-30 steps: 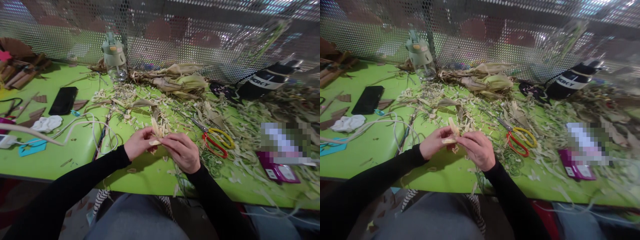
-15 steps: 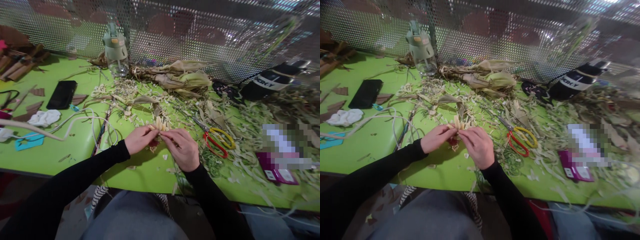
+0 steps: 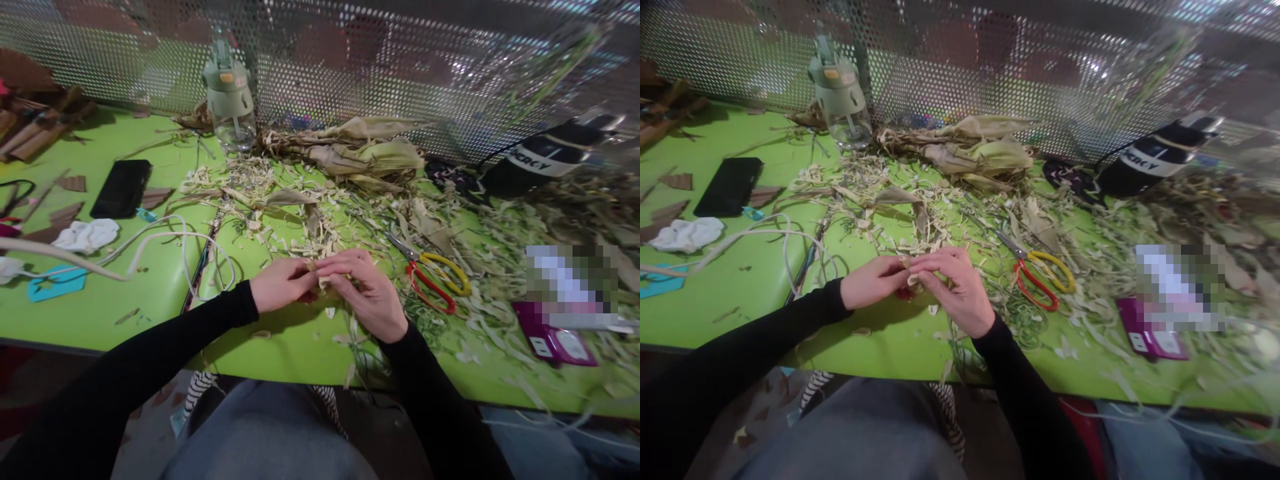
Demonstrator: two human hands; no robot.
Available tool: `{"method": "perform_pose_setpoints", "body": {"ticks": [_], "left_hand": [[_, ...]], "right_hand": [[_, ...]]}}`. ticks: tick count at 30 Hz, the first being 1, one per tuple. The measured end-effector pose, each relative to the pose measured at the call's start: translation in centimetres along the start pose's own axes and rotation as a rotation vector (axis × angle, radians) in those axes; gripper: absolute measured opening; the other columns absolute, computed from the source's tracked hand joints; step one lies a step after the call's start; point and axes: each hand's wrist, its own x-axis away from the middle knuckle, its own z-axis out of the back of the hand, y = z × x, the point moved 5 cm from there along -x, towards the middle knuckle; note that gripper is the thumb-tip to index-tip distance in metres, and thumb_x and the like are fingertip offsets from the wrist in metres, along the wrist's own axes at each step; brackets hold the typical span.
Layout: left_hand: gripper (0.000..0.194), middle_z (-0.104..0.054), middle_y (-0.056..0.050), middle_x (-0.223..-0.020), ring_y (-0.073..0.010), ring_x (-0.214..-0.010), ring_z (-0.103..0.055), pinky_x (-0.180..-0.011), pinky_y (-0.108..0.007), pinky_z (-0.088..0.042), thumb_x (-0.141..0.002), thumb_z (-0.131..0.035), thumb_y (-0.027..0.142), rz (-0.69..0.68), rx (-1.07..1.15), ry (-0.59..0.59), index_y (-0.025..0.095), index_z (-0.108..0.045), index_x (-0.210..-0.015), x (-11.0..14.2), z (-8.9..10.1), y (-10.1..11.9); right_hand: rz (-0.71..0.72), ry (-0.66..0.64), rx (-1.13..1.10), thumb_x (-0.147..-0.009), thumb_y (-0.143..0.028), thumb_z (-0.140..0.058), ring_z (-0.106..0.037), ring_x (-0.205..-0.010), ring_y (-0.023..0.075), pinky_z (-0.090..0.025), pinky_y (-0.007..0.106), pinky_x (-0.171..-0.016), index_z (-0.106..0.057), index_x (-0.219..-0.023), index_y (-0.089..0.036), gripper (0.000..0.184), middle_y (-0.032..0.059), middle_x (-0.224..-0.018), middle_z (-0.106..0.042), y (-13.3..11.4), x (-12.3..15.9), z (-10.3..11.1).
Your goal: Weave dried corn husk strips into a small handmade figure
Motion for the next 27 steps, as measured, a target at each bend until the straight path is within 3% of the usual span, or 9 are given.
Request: {"method": "perform_pose_setpoints", "body": {"ticks": [7,10,13,19,22,27], "left_hand": [[0.033,-0.064,-0.003,-0.056,-0.0102,-0.049,-0.059,-0.054,-0.023,-0.049,-0.074,-0.065,0.045,0.161,0.329,-0.124,0.013,-0.057,-0.068,0.1,-0.7,0.1],[0.035,-0.065,-0.004,-0.058,-0.0104,-0.051,-0.060,-0.056,-0.024,-0.049,-0.071,-0.068,0.046,0.217,0.388,-0.159,0.012,-0.058,-0.070,0.3,-1.1,-0.3],[0.034,-0.066,-0.006,-0.060,-0.0105,-0.051,-0.060,-0.056,-0.024,-0.050,-0.074,-0.066,0.045,0.247,0.455,-0.163,0.011,-0.059,-0.070,0.4,-1.2,-0.5],[0.029,-0.066,-0.007,-0.058,-0.0095,-0.048,-0.058,-0.054,-0.022,-0.048,-0.077,-0.063,0.037,0.303,0.515,-0.132,0.010,-0.060,-0.067,0.4,-0.8,-0.3],[0.028,-0.065,-0.007,-0.058,-0.0089,-0.047,-0.057,-0.054,-0.022,-0.048,-0.078,-0.060,0.035,0.310,0.491,-0.116,0.009,-0.060,-0.068,0.4,-0.6,-0.2],[0.027,-0.065,-0.005,-0.056,-0.0086,-0.048,-0.058,-0.055,-0.022,-0.048,-0.080,-0.059,0.034,0.314,0.430,-0.138,0.010,-0.059,-0.067,0.5,-0.8,-0.4]], "right_hand": [[0.091,0.011,0.137,-0.089,-0.022,-0.051,-0.057,-0.083,0.0183,-0.042,0.040,-0.082,-0.058,-0.079,-0.022,0.012,0.0018,-0.082,-0.068,-0.8,0.2,0.1],[0.148,0.070,0.320,-0.086,-0.025,-0.058,-0.054,-0.082,0.0205,-0.041,0.040,-0.079,-0.061,-0.085,-0.023,0.004,0.0016,-0.078,-0.069,-1.1,0.3,0.1],[0.273,0.096,0.405,-0.083,-0.023,-0.063,-0.053,-0.083,0.0211,-0.042,0.041,-0.080,-0.065,-0.093,-0.025,0.011,0.0010,-0.081,-0.070,-1.6,0.5,0.2],[0.354,0.004,0.323,-0.080,-0.016,-0.061,-0.055,-0.092,0.0216,-0.045,0.042,-0.084,-0.066,-0.109,-0.026,0.030,0.0024,-0.094,-0.070,-1.6,0.6,0.7],[0.343,-0.007,0.316,-0.079,-0.025,-0.067,-0.057,-0.091,0.0212,-0.046,0.042,-0.083,-0.067,-0.108,-0.025,0.029,0.0034,-0.094,-0.071,-1.3,0.6,0.8],[0.314,0.015,0.287,-0.081,-0.022,-0.066,-0.058,-0.084,0.0185,-0.047,0.038,-0.082,-0.069,-0.097,-0.025,0.017,0.0014,-0.085,-0.072,-1.4,0.5,0.7]]}}
